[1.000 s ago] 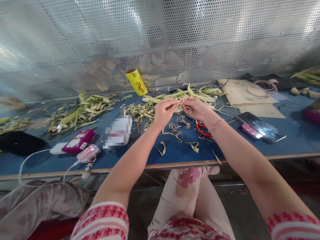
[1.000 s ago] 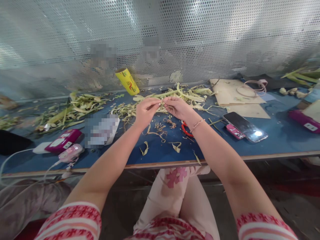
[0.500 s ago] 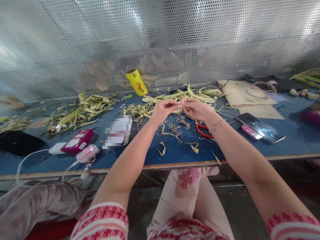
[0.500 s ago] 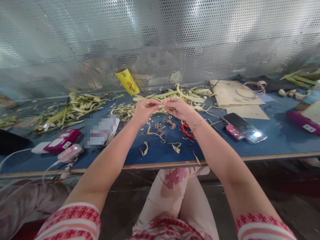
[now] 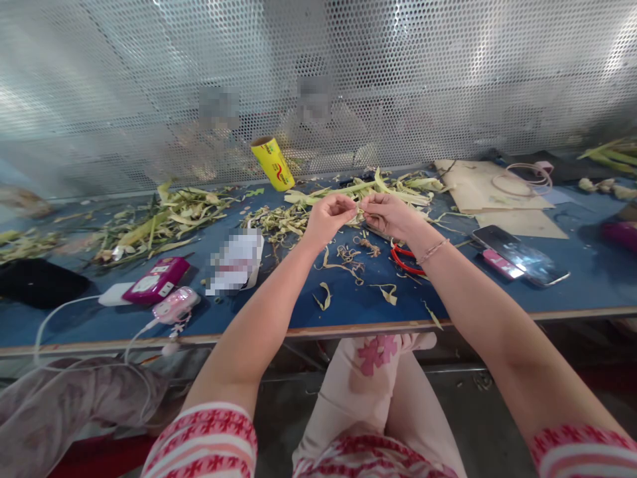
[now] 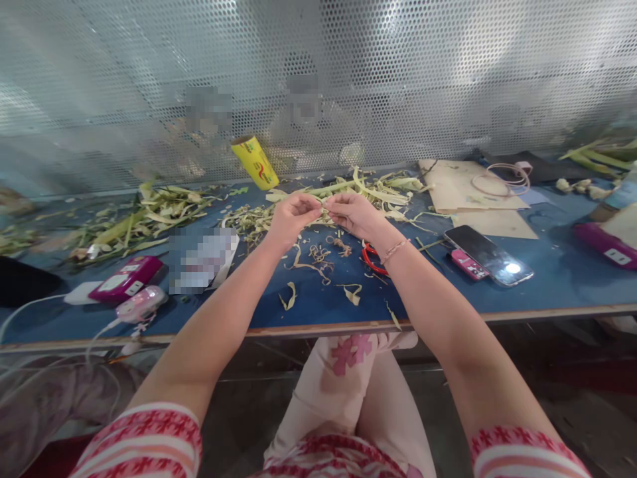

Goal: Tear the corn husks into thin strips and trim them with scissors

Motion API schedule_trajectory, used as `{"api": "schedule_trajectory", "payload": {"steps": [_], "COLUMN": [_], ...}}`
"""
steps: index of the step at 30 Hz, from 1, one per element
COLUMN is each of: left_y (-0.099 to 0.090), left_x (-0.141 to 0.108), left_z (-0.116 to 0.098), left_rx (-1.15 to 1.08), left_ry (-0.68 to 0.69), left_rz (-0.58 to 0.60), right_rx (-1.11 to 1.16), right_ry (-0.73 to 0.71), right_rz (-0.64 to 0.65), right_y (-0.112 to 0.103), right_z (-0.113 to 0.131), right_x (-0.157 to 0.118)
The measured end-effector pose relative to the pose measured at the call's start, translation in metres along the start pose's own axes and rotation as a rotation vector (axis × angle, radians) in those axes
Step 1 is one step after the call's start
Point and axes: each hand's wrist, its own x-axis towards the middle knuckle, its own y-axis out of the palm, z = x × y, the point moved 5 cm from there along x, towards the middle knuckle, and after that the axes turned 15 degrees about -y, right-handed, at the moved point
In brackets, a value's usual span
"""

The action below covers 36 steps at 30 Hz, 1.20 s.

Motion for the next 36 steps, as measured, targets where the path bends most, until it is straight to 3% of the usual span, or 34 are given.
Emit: {"api": "schedule_trajectory", "payload": {"steps": [15,22,36], "left_y": [0.0019,-0.0009,0.0013], "left_x": [-0.0047,-0.0041,-0.0051], "left_z": [-0.0007,0.0006,-0.0016], "left_rx": [-0.062,0.003,0.026], "left_ry": [-0.133,-0.118,-0.101], "left_rz": [-0.038,-0.107,-0.08], "right_rx": [-0.118,-0.142,-0.134], "right_ry": [-0.11,-0.132,-0.14], "right_rz": [-0.111,-0.09,-0.1], "right_y": [-0.0041,-0.0008,-0.002], "right_z": [0.0037,0.0022,0.0008], "right_x": [0.0011,0.0011,0.0008]}}
